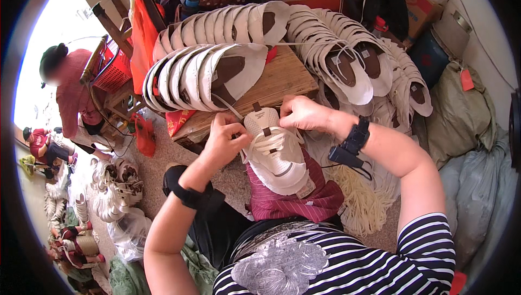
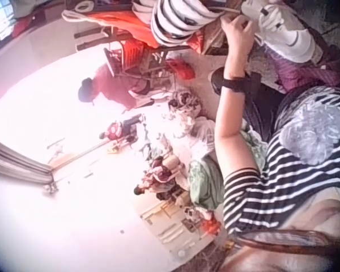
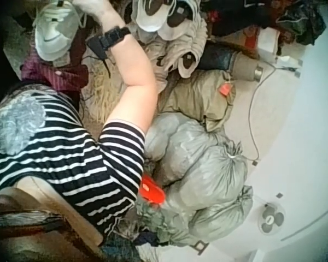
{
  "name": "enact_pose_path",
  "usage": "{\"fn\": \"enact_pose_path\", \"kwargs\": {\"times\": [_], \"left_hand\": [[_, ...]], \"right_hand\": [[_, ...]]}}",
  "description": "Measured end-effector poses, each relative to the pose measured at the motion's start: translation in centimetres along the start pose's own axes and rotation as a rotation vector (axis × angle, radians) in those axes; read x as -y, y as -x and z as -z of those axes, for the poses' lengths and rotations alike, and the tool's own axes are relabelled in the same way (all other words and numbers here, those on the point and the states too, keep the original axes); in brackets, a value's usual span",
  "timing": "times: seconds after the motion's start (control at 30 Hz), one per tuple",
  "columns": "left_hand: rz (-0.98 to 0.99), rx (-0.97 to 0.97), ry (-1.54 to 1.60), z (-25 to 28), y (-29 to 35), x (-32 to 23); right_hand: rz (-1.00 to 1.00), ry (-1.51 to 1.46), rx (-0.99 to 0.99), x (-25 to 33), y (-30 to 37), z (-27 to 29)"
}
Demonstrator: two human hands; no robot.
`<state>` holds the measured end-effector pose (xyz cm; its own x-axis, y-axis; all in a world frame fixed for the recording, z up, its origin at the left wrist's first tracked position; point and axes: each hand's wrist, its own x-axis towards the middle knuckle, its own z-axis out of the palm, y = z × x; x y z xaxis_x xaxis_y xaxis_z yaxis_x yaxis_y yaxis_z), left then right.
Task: Inserting and threading laces into the eyelets of a shoe upper.
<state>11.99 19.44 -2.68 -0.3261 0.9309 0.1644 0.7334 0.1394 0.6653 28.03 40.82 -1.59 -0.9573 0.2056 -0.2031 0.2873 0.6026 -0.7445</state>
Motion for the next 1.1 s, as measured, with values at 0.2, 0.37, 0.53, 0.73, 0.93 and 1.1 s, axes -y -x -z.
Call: {"fn": "enact_pose_path", "kwargs": {"times": [0.2,0.37,0.53,0.73,0.93,1.1], "left_hand": [[0.312,-0.308,0.105,-0.7,0.2,-4.8],[-0.099,-0.489,0.437,4.7,-0.7,-10.7],[0.223,-0.427,1.015,2.1,-1.2,-9.0],[0.196,-0.357,1.037,-2.1,0.2,-9.3],[0.262,-0.145,1.142,-0.2,0.2,-8.8],[0.371,-0.33,0.951,1.4,2.2,-3.4]], "right_hand": [[-0.329,-0.583,-0.193,3.6,1.9,-0.3],[0.219,-0.825,-0.082,10.1,5.0,2.4],[0.179,-0.907,0.104,9.8,3.5,1.4],[0.339,-0.76,-0.258,7.6,1.4,0.4],[0.264,-1.306,-0.076,8.1,0.6,-0.1],[0.147,-1.117,-0.24,2.4,2.4,1.4]]}}
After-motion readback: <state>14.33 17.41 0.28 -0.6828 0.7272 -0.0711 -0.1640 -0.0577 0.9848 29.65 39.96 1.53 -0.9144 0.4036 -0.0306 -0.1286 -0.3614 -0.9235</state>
